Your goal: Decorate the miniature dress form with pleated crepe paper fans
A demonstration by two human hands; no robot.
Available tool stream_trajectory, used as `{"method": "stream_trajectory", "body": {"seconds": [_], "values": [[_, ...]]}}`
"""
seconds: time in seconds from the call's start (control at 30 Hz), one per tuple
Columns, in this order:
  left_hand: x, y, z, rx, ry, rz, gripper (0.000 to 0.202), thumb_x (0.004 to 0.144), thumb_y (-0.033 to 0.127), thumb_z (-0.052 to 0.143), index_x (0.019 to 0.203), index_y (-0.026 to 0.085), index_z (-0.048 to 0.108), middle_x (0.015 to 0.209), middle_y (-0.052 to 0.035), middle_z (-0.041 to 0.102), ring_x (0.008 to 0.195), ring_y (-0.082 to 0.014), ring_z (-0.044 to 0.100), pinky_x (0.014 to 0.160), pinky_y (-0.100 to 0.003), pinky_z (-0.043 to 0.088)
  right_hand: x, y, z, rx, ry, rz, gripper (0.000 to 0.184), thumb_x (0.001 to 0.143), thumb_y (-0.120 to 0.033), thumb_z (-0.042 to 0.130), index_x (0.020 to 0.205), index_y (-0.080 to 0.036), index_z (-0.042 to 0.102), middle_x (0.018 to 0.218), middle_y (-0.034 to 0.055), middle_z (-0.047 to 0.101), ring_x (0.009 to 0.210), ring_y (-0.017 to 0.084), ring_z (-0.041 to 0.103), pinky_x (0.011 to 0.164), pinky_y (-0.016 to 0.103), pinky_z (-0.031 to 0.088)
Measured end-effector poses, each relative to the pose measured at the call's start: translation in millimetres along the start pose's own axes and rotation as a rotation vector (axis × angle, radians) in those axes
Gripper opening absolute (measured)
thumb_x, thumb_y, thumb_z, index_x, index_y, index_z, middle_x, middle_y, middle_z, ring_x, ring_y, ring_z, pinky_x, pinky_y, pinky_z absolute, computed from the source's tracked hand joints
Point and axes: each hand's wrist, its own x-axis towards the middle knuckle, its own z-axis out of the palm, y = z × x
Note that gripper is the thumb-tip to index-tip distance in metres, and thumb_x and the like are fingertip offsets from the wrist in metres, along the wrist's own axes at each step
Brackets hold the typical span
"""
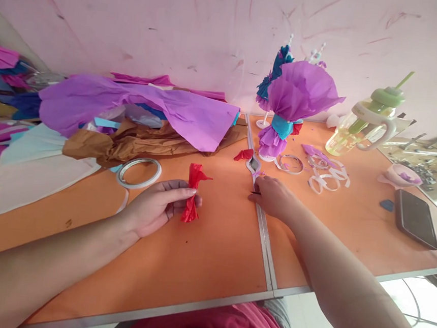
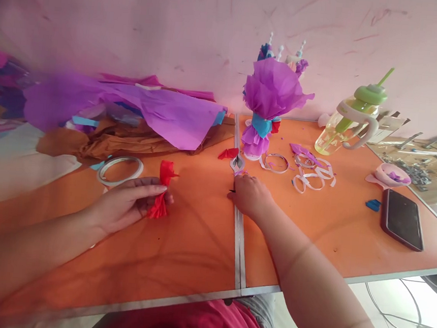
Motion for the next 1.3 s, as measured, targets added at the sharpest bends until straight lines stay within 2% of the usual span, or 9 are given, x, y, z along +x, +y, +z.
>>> {"method": "stream_trajectory", "body": {"seconds": [0.27, 0.4, 0.53, 0.63, 0.8, 0.9, 1.03, 1.2, 1.3], "values": [[1.6, 2.5, -3.1, -0.135, -0.024, -0.049, 0.014, 0.077, 0.021, 0.077, 0.087, 0.016, 0.069, 0.078, -0.0051, 0.076, 0.074, -0.0172, 0.072, 0.072, -0.029, 0.059, -8.5, -18.3, -5.6, 0.492, 0.2, -0.027, 0.022, 0.099, -0.033, 0.042, 0.118, -0.021, 0.041, 0.076, 0.0, 0.068, 0.067, 0.018, 0.064, 0.064, 0.028, 0.042], [-0.6, -1.2, 2.6, -0.066, 0.072, 0.141, 0.02, 0.078, 0.024, 0.08, 0.091, 0.014, 0.069, 0.091, -0.0066, 0.078, 0.086, -0.0174, 0.073, 0.077, -0.027, 0.058, -19.1, -35.5, 0.7, 0.658, 0.228, -0.233, 0.033, 0.091, -0.014, 0.044, 0.123, -0.02, 0.04, 0.099, 0.0051, 0.074, 0.1, 0.018, 0.067, 0.084, 0.031, 0.047], [-2.3, 0.9, 1.2, -0.039, -0.065, -0.009, 0.033, 0.073, 0.027, 0.082, 0.101, 0.013, 0.07, 0.1, -0.0112, 0.078, 0.092, -0.0216, 0.073, 0.082, -0.031, 0.058, -31.3, -49.0, -4.8, 0.636, 0.155, -0.31, 0.026, 0.101, -0.024, 0.035, 0.118, -0.025, 0.055, 0.108, 0.0027, 0.073, 0.092, 0.015, 0.069, 0.083, 0.03, 0.048], [-4.7, 12.7, -7.3, 0.384, -0.107, 0.061, 0.03, 0.076, 0.036, 0.078, 0.096, 0.015, 0.072, 0.089, -0.0085, 0.077, 0.085, -0.0238, 0.072, 0.08, -0.034, 0.055, -39.1, -45.1, -22.3, 0.492, 0.106, -0.238, 0.033, 0.1, -0.04, 0.043, 0.129, -0.027, 0.052, 0.086, 0.0009, 0.071, 0.076, 0.017, 0.067, 0.075, 0.032, 0.048], [-12.2, 29.8, -16.6, 1.388, 0.246, 0.479, 0.025, 0.088, 0.038, 0.059, 0.101, 0.025, 0.075, 0.093, -0.0018, 0.077, 0.075, -0.0226, 0.068, 0.069, -0.031, 0.046, -42.5, -25.4, -44.4, 0.442, -0.333, -0.247, 0.044, 0.102, -0.053, 0.03, 0.116, -0.024, 0.059, 0.105, 0.0064, 0.07, 0.093, 0.02, 0.066, 0.082, 0.033, 0.049], [-13.2, 23.8, -12.3, 1.487, 0.128, 0.472, 0.025, 0.091, 0.034, 0.053, 0.102, 0.028, 0.075, 0.101, 0.0003, 0.078, 0.081, -0.0225, 0.07, 0.069, -0.031, 0.048, -39.0, -24.3, -41.6, 0.4, -0.492, -0.38, 0.042, 0.101, -0.05, 0.036, 0.122, -0.027, 0.064, 0.122, 0.0049, 0.069, 0.105, 0.022, 0.065, 0.089, 0.033, 0.047], [-11.8, 11.1, -4.1, 1.464, 0.037, 0.577, 0.027, 0.088, 0.023, 0.05, 0.101, 0.025, 0.074, 0.125, 0.0004, 0.072, 0.115, -0.0223, 0.066, 0.093, -0.03, 0.049, -36.4, -33.2, -33.7, 0.236, -0.447, -0.305, 0.05, 0.096, -0.062, 0.042, 0.128, -0.03, 0.063, 0.115, 0.0063, 0.072, 0.099, 0.026, 0.066, 0.079, 0.033, 0.046], [-15.1, 9.8, 1.0, 1.485, 0.058, 0.496, 0.022, 0.087, 0.027, 0.052, 0.093, 0.027, 0.073, 0.113, 0.0029, 0.075, 0.1, -0.0207, 0.07, 0.083, -0.029, 0.05, -41.0, -41.0, -29.0, 0.161, -0.431, -0.234, 0.06, 0.1, -0.061, 0.023, 0.096, -0.022, 0.068, 0.093, 0.0091, 0.071, 0.08, 0.022, 0.065, 0.064, 0.03, 0.041], [-17.9, 10.9, 2.7, 1.522, 0.069, 0.482, 0.02, 0.086, 0.028, 0.052, 0.089, 0.027, 0.072, 0.102, 0.0029, 0.076, 0.09, -0.0208, 0.07, 0.078, -0.031, 0.05, -46.2, -42.6, -32.2, 0.252, -0.475, -0.232, 0.063, 0.101, -0.061, 0.019, 0.099, -0.02, 0.066, 0.097, 0.0096, 0.07, 0.083, 0.021, 0.065, 0.066, 0.03, 0.042]]}}
